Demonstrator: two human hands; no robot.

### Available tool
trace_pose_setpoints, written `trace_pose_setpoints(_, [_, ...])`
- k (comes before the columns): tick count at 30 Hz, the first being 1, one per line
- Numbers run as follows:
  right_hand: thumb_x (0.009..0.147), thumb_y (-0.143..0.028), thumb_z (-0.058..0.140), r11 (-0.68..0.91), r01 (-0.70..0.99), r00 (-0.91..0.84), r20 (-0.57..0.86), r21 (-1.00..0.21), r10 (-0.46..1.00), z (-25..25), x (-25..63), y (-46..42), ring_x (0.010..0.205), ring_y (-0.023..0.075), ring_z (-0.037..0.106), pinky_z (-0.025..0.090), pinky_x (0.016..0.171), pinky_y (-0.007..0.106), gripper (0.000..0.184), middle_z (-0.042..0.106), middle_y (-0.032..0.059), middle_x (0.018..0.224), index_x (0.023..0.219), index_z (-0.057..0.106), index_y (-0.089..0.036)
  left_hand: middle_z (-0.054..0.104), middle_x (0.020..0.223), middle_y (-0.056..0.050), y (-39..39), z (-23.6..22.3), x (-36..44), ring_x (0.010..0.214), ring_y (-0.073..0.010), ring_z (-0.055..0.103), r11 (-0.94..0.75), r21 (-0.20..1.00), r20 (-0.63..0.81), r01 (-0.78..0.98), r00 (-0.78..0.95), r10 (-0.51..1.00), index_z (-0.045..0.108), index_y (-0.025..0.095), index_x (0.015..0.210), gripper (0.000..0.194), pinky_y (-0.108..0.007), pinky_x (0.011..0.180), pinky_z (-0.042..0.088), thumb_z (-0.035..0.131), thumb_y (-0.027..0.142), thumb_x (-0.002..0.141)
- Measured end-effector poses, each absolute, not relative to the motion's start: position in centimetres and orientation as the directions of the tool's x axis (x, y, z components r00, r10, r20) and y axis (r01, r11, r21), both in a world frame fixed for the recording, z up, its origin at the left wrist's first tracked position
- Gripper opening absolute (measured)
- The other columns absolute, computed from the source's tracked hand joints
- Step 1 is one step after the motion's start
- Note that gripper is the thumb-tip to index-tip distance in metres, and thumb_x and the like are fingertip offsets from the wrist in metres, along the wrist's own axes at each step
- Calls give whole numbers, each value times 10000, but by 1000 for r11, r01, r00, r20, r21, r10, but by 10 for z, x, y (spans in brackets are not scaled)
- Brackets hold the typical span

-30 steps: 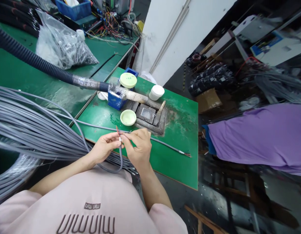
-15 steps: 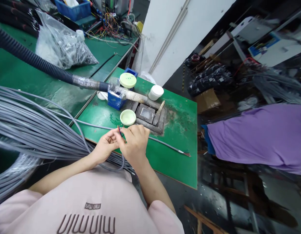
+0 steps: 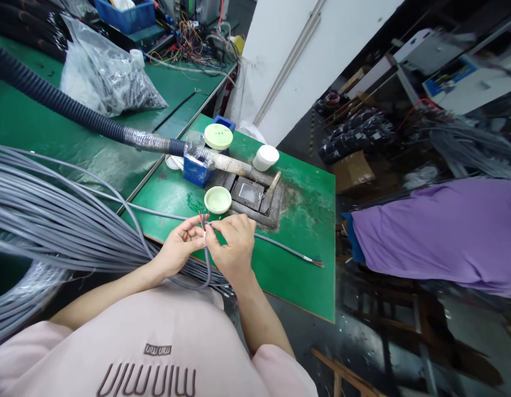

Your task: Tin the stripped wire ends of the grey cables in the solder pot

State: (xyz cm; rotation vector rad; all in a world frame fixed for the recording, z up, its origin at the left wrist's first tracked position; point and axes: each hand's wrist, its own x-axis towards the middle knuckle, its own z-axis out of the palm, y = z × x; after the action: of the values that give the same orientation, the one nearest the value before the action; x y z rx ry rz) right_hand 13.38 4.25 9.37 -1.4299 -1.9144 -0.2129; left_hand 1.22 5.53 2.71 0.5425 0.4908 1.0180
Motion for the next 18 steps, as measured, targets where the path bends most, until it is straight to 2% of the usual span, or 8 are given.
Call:
trace_pose_setpoints(7, [800, -164, 639, 434, 843, -122, 671, -319, 731, 97, 135, 36, 681, 151, 535, 382, 686, 340, 104, 573, -11, 655, 708, 613, -208, 677, 732, 20, 57, 27, 8, 652, -102, 645, 481, 573, -174, -663, 476, 862, 567, 170, 1180, 602, -226, 679, 496, 816, 182, 632])
trace_pose_setpoints(11, [793, -131, 626, 516, 781, -153, 694, -351, 703, 95, 144, 33, 738, 170, 579, 446, 716, 364, 115, 627, 10, 744, 849, 657, -227, 697, 785, 2, 58, 27, 5, 682, -118, 666, 528, 543, -209, -653, 504, 838, 524, 186, 1242, 666, -243, 701, 517, 814, 189, 642])
trace_pose_setpoints(15, [817, -91, 553, 624, 712, -323, 639, -322, 698, 88, 159, 31, 903, 202, 607, 488, 813, 405, 285, 689, 32, 889, 1012, 670, -263, 688, 782, 11, 61, 30, 2, 673, -101, 658, 555, 502, -216, -663, 525, 823, 510, 196, 1265, 669, -226, 693, 526, 801, 175, 663])
trace_pose_setpoints(18, [819, -74, 525, 691, 678, -466, 580, -251, 668, 80, 164, 29, 1073, 218, 569, 477, 904, 439, 372, 694, 36, 1067, 1097, 652, -285, 664, 736, 30, 64, 33, 1, 657, -86, 644, 563, 478, -230, -674, 523, 821, 524, 189, 1248, 642, -196, 659, 523, 797, 171, 667])
